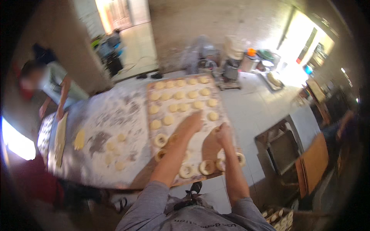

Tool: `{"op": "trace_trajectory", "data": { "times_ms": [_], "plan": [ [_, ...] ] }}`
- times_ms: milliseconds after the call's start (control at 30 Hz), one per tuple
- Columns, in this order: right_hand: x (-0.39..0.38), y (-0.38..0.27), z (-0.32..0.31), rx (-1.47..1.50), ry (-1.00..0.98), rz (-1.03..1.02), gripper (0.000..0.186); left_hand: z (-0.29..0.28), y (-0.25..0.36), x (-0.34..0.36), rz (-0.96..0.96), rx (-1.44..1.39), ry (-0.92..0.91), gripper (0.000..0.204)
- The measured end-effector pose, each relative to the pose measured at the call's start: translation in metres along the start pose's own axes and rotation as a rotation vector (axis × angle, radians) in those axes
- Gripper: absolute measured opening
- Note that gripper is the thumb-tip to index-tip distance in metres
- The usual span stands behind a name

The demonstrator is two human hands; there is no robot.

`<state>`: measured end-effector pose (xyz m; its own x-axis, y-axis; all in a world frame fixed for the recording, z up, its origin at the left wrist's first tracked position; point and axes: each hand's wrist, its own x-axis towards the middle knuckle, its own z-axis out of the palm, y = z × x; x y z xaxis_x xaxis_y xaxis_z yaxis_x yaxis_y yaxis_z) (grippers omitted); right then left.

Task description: The person shapes small dough pieces into ring shapes by hand and places them on a wooden board. A coworker rolls out dough nearby while another person moves a completed board to a rack.

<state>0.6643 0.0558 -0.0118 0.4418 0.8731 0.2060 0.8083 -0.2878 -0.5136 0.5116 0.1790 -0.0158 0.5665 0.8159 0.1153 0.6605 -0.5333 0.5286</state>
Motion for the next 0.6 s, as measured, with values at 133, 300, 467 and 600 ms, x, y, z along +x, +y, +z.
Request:
{"op": "trace_trajectory", "data": {
  "times_ms": [133, 300, 467, 600],
  "plan": [
    [-0.016, -0.067, -0.012, 0.329, -0.176, 0.007, 0.03, -0.068, 0.023, -0.052, -0.126, -0.336, 0.029, 0.058],
    [-0.039, -0.18, 0.053, 0.592, -0.518, -0.244, 0.028, -0.138, -0.086, -0.206, -0.31, -0.149, 0.06, 0.052],
    [-0.034, -0.266, 0.15, 0.195, -0.736, -0.54, 0.033, -0.175, -0.141, -0.268, -0.37, -0.044, 0.037, 0.042],
    [-0.06, -0.297, 0.158, -0.264, -0.283, -0.691, 0.037, -0.189, -0.15, -0.269, -0.518, -0.141, 0.277, 0.033]
  ]
}}
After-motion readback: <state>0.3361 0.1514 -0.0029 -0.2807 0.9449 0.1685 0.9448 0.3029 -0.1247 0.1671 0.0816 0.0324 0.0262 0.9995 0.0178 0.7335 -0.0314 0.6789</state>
